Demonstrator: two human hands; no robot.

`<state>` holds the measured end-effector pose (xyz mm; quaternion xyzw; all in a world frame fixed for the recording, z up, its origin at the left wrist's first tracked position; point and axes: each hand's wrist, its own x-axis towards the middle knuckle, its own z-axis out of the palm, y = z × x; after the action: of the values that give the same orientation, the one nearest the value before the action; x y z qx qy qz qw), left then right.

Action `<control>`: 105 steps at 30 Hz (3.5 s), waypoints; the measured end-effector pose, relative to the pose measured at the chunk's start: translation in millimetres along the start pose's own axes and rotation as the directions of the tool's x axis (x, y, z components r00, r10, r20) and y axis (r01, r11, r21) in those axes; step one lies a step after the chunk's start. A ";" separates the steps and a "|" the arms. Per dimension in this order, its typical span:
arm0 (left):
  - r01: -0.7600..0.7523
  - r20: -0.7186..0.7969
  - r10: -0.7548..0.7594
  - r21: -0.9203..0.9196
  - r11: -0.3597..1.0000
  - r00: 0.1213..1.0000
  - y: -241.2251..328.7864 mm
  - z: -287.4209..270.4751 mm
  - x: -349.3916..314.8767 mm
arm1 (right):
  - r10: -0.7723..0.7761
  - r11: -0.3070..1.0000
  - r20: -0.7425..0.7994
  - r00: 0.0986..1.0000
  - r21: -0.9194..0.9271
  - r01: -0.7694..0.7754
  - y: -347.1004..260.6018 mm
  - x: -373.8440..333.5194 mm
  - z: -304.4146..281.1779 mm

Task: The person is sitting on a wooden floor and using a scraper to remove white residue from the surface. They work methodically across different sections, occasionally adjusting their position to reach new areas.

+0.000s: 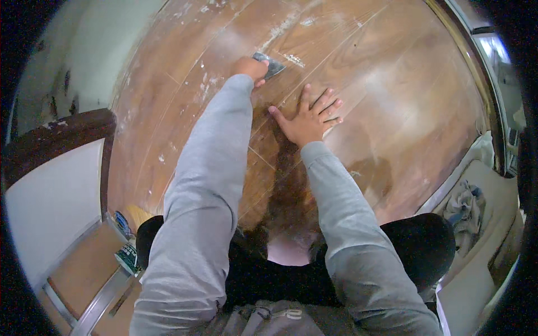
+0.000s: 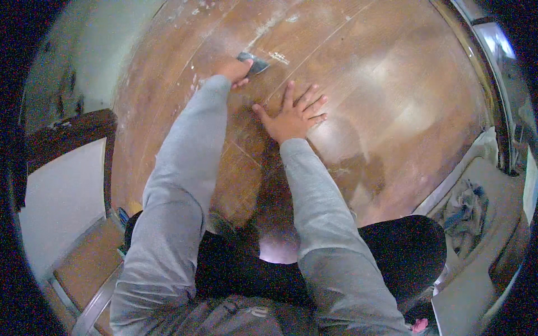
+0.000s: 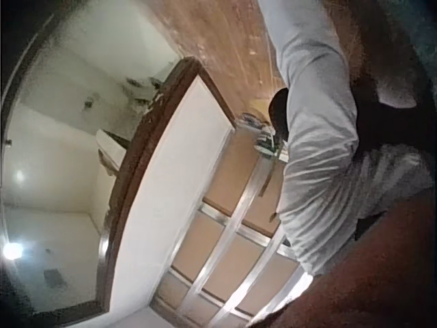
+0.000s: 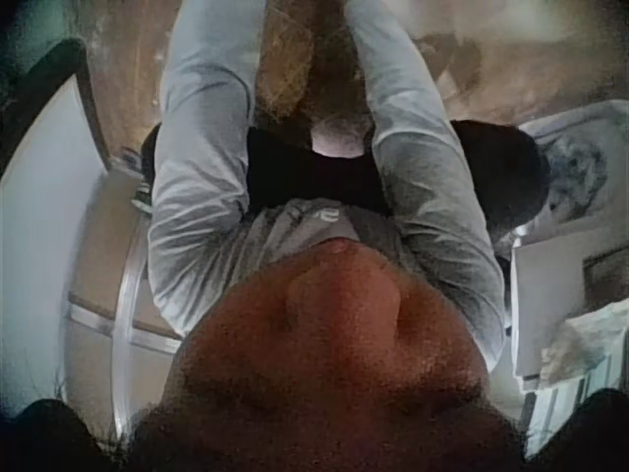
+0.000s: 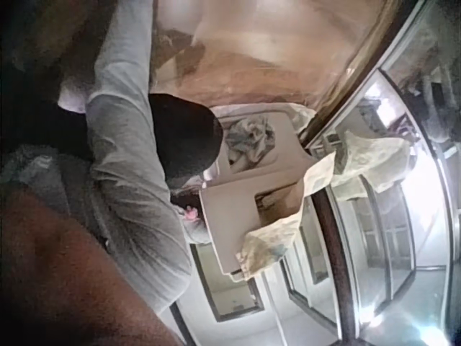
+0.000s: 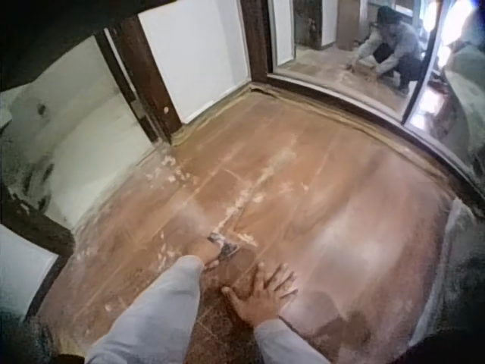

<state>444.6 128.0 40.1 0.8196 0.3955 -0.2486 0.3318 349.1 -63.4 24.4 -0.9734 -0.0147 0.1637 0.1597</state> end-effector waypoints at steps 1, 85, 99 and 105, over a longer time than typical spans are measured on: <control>-0.013 0.002 0.013 0.039 0.999 1.000 -9.5 7.5 7.0 | 0.006 1.000 0.013 1.000 -0.002 -0.006 1.5 -0.3 -0.7; 0.071 0.131 -0.069 -0.011 0.997 0.989 -98.4 46.3 -83.2 | 0.000 0.988 0.373 0.928 -0.144 0.058 55.4 16.8 -58.0; 0.044 0.115 -0.047 0.033 0.999 0.992 -169.7 43.5 -139.9 | -0.157 0.850 0.340 0.927 0.524 -0.048 20.0 90.0 -70.1; -0.078 0.170 0.059 0.105 0.991 0.984 -105.6 66.5 -153.9 | -0.565 0.750 -0.122 0.816 0.336 0.570 -40.5 141.3 -228.1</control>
<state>262.4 53.6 63.0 0.8262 0.3237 -0.3261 0.3259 557.5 -83.4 197.1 -0.8780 -0.2785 0.1015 0.3759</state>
